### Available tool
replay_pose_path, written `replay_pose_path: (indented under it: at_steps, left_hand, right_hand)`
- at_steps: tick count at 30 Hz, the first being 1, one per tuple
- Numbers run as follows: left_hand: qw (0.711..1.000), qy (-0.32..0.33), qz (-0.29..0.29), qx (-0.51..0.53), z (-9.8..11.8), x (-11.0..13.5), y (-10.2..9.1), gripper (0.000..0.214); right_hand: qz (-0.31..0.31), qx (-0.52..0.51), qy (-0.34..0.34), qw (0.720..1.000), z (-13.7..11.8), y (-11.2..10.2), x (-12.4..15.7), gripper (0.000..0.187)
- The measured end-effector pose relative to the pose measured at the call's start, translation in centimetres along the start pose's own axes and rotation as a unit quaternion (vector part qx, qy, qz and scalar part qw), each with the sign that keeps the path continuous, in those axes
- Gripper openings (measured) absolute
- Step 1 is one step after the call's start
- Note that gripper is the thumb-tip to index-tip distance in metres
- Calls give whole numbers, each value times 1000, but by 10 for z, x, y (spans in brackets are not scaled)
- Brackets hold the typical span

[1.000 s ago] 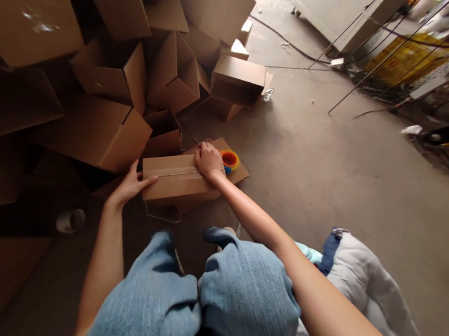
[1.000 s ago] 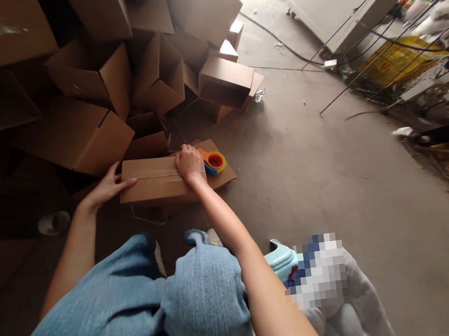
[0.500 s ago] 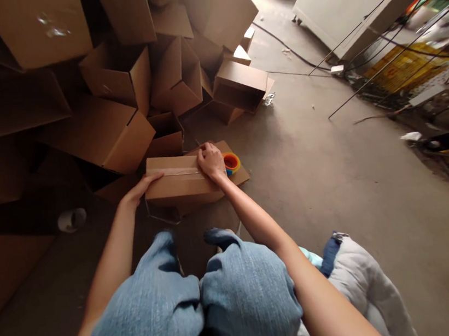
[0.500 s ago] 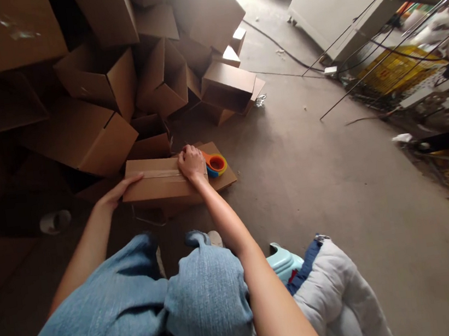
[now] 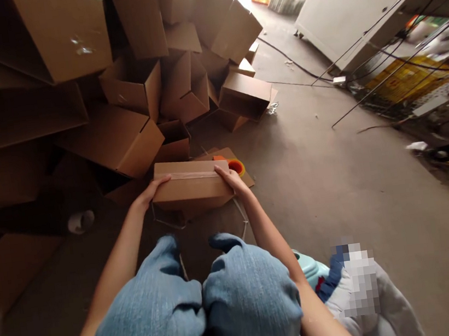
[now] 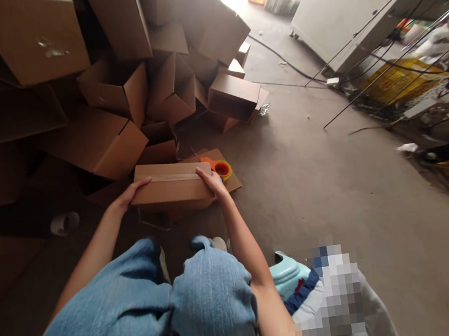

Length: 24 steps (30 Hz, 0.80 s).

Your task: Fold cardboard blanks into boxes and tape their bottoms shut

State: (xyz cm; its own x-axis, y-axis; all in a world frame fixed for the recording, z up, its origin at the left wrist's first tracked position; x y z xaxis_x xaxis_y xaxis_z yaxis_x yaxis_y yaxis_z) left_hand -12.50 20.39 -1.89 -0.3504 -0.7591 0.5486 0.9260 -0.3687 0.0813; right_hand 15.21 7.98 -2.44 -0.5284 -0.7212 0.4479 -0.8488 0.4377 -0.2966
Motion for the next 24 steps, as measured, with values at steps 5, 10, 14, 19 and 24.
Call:
replay_pose_path:
  at_steps: [5,10,14,19,24]
  left_hand:
    - [1000,-10,-5,13,-3,-3,0,51]
    - [999,-22,-19,31,-6,-2,0,51]
    - [997,-32,-44,57,-9,0,-1,55]
    - [994,-46,-60,77,-14,-2,-3,57]
    - [993,-42,-56,100,-16,-7,-3,53]
  right_hand:
    - [-66,-66,35,995,12,8,7,42]
    - [-117,-142,66,981,25,12,13,46]
    - [-140,-194,72,968,36,11,12,46]
    - [-139,-208,29,968,37,10,10,50]
    - [-88,-226,-12,970,35,17,10,53]
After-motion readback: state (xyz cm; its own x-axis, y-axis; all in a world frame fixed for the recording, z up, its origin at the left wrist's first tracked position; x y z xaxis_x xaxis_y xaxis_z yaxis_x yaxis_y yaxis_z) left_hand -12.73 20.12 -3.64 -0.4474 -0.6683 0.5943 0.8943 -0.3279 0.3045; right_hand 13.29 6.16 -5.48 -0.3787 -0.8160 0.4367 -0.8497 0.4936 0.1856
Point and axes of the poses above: each hand's wrist, its own x-axis away from the middle knuckle, its own y-axis out of the palm, z = x × y, the point moved 7 cm from there along -x, towards the middle knuckle, and after that the axes turned 11 degrees about x, right-handed, at the moved point
